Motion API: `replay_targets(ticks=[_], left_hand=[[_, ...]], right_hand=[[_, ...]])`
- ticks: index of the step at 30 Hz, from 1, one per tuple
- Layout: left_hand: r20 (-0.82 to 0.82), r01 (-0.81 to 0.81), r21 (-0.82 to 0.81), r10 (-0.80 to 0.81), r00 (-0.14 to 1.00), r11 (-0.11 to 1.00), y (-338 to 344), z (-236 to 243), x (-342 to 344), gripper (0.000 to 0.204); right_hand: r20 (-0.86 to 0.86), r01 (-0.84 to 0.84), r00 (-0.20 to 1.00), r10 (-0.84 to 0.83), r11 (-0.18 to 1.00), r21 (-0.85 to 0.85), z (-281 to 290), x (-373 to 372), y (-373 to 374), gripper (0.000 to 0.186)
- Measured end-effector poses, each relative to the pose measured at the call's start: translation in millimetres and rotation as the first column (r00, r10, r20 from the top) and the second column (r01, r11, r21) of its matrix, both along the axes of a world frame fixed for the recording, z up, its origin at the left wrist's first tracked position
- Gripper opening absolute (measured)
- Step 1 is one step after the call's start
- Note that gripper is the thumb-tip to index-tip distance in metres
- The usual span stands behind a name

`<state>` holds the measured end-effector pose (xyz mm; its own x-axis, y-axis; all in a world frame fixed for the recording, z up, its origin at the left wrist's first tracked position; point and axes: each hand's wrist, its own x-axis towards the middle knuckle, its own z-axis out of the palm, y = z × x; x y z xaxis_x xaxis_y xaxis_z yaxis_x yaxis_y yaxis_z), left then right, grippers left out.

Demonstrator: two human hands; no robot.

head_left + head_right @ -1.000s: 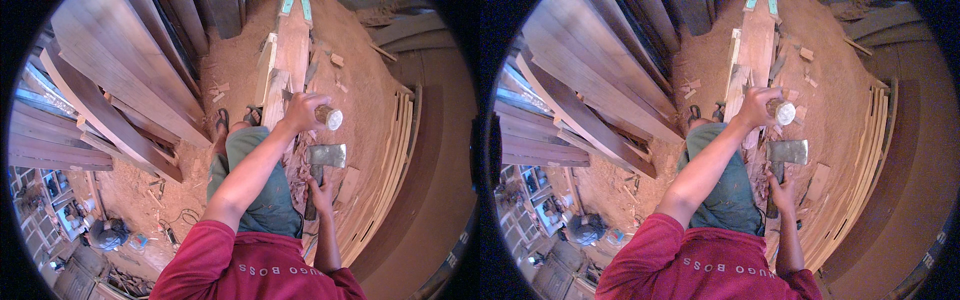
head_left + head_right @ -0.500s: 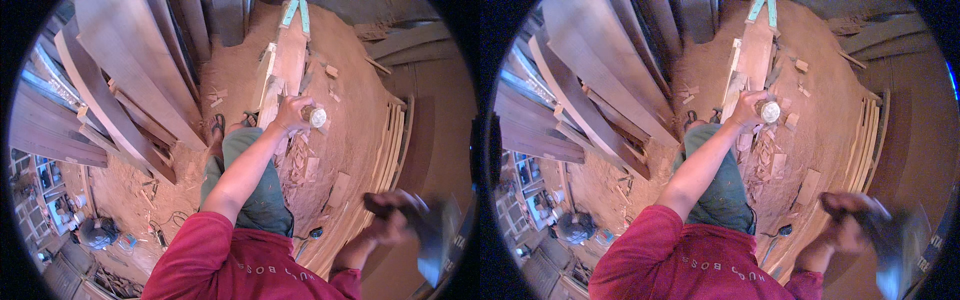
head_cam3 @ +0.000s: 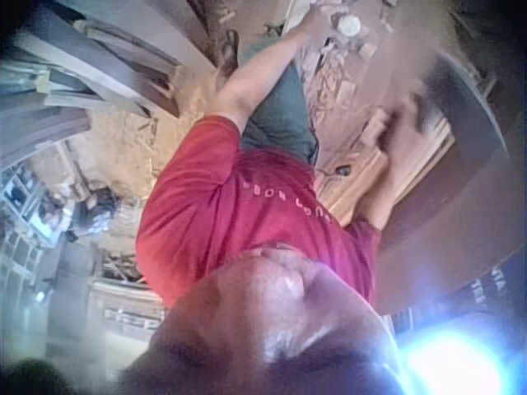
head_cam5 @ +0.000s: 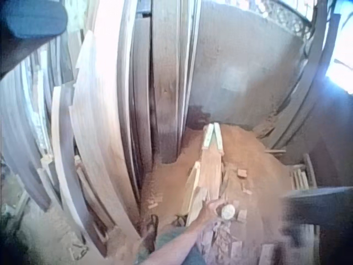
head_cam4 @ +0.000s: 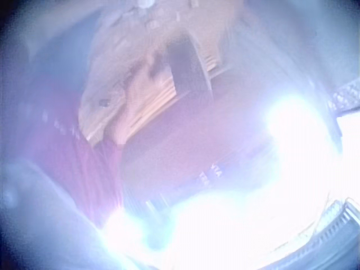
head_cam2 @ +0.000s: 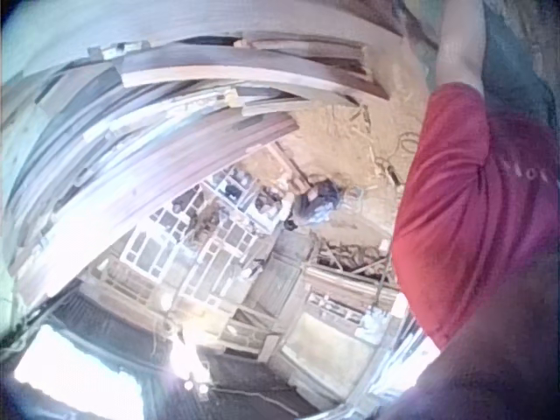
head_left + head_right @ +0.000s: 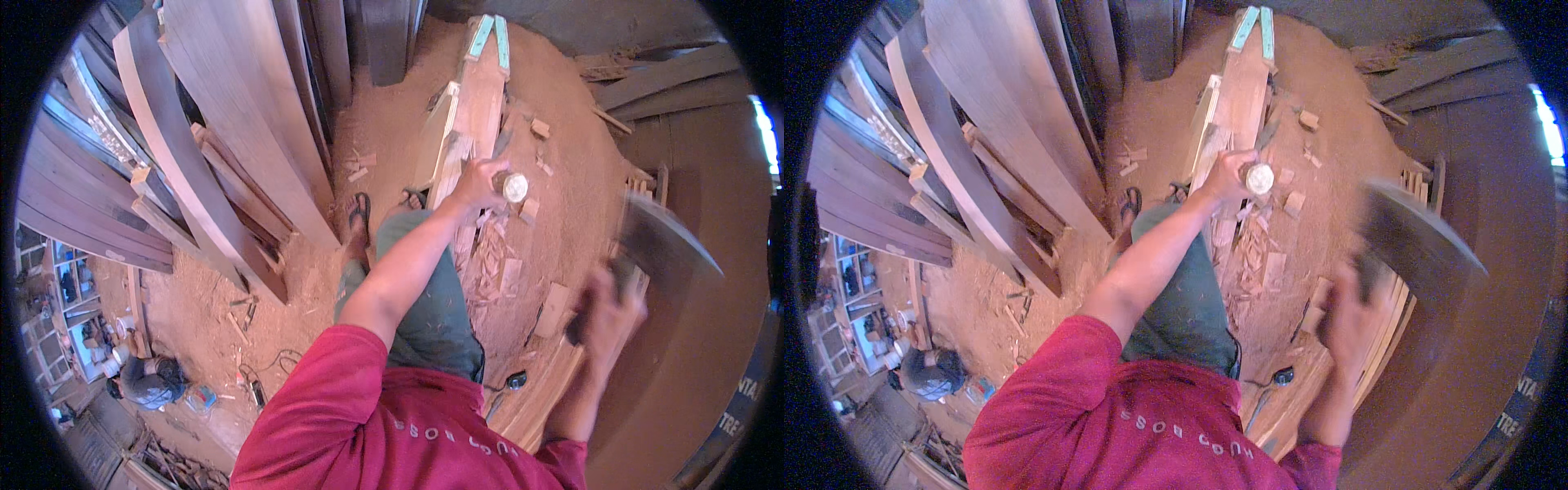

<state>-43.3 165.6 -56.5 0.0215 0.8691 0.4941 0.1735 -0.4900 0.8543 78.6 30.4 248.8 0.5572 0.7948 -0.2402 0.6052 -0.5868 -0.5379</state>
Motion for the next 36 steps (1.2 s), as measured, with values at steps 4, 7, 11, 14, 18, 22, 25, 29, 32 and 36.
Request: replay_targets(ticks=[4, 7, 11, 14, 18, 22, 25, 29, 32, 36], left_hand=[[0.01, 0.062, -0.072, -0.062, 0.998, 0.995, 0.2, 5.7, 4.8, 0.039], [0.001, 0.053, -0.07, -0.053, 0.999, 0.996, -0.7, 7.4, 9.7, 0.042], [0.014, 0.066, -0.043, -0.065, 0.998, 0.997, 1.4, -8.8, 13.9, 0.05], [-0.053, 0.074, -0.145, -0.083, 0.995, 0.987, -4.7, -10.0, 10.9, 0.048], [-0.029, 0.102, -0.194, -0.11, 0.994, 0.976, -4.2, -2.2, -3.9, 0.041], [0.003, 0.145, -0.158, -0.147, 0.989, 0.977, -2.5, 8.7, 11.0, 0.042], [-0.041, 0.061, -0.101, -0.065, 0.997, 0.993, -2.2, -0.5, 1.8, 0.043], [-0.085, 0.038, -0.124, -0.049, 0.995, 0.992, 7.9, 4.3, -2.5, 0.04], [-0.065, 0.071, -0.104, -0.078, 0.995, 0.992, -4.8, -3.1, 2.3, 0.039], [-0.049, 0.134, -0.078, -0.138, 0.989, 0.988, -3.6, 8.5, 6.6, 0.035]], right_hand=[[0.285, -0.328, 0.924, 0.255, 0.147, 0.933, 67.3, 62.8, -18.4, 0.019], [0.66, -0.73, 0.682, 0.315, 0.245, 0.638, 50.5, 52.8, -11.6, 0.022], [0.209, -0.589, 0.808, 0.551, 0.769, 0.25, -69.3, 20.7, 1.4, 0.028], [0.12, -0.447, 0.893, 0.434, 0.886, 0.12, -68.9, 21.0, -8.3, 0.034], [0.173, -0.151, 0.984, 0.051, 0.761, 0.631, 29.0, 43.7, -18.3, 0.039], [0.491, -0.594, 0.797, 0.352, 0.307, 0.744, 49.9, 42.0, -23.6, 0.031], [0.302, -0.566, 0.824, 0.48, 0.711, 0.418, -51.6, 24.7, -12.4, 0.025], [-0.064, -0.365, 0.924, 0.377, 0.919, 0.147, -136.5, 29.9, -37.3, 0.018], [-0.193, -0.226, 0.947, 0.255, 0.961, 0.159, -144.9, 41.9, -58.9, 0.013], [-0.325, -0.113, 0.932, 0.16, 0.981, 0.158, -145.3, 58.7, -74.0, 0.013]])
